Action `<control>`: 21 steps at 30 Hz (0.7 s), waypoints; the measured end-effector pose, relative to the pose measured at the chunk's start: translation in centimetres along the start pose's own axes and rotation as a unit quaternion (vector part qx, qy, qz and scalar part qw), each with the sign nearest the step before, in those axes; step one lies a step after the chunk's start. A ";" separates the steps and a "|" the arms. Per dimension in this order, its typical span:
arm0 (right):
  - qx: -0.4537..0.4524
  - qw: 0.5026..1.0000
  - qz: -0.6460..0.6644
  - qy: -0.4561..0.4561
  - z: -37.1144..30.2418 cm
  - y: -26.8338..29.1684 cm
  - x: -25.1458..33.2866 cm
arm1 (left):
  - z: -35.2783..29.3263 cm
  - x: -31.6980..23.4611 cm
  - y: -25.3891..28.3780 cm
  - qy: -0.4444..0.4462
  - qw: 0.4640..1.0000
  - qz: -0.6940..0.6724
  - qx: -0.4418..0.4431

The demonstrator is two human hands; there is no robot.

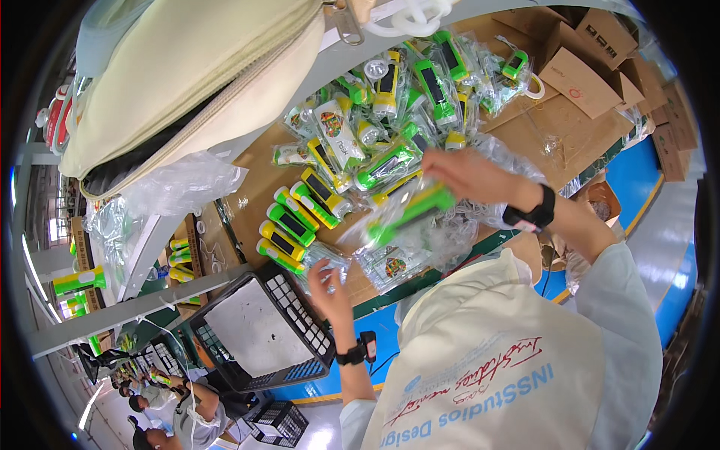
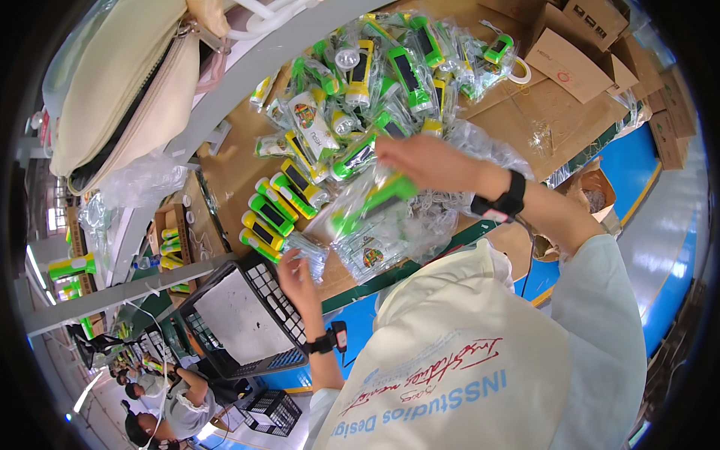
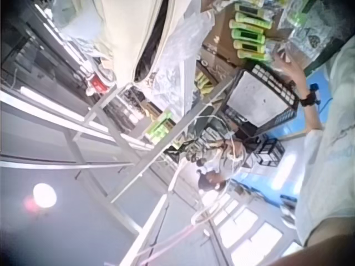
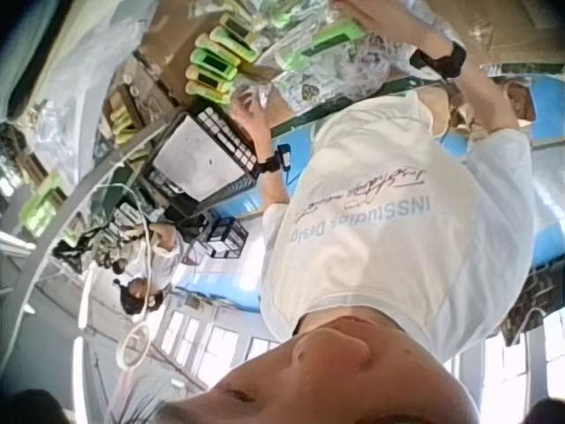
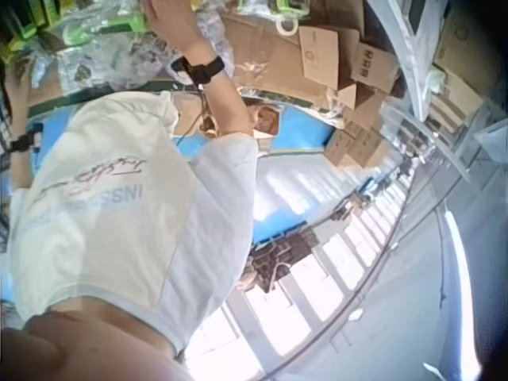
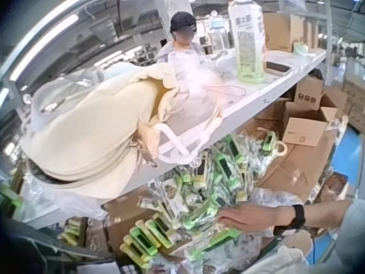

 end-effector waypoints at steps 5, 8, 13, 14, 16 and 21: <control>-0.218 0.962 0.126 -0.102 1.3 9.0 -6.1 | -6.1 5.7 -8.7 -0.173 0.934 0.218 0.225; -0.292 0.917 0.242 -0.121 1.4 12.5 -12.5 | -9.6 7.0 -12.3 -0.239 0.865 0.275 0.345; -0.198 0.869 0.319 -0.323 -0.5 6.6 -19.3 | -10.8 8.5 -13.2 -0.256 0.858 0.275 0.352; -0.193 0.913 0.262 -0.248 -1.1 5.7 -18.5 | -10.9 8.6 -13.3 -0.257 0.858 0.273 0.351; -0.173 0.932 0.207 -0.240 -1.7 2.3 -17.3 | -11.2 8.6 -12.9 -0.251 0.869 0.244 0.349; 0.046 0.982 0.170 -0.073 -3.2 -9.8 -7.4 | -9.8 7.7 -11.9 -0.216 0.909 0.152 0.324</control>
Point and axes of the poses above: each hand's wrist, its own z-axis towards the middle knuckle, its own y-axis out of the back of the hand, x = y × z, the point moved 8 cm from there along z, towards the middle knuckle, and after that the axes turned 9 degrees about -x, right-handed, at the moved point
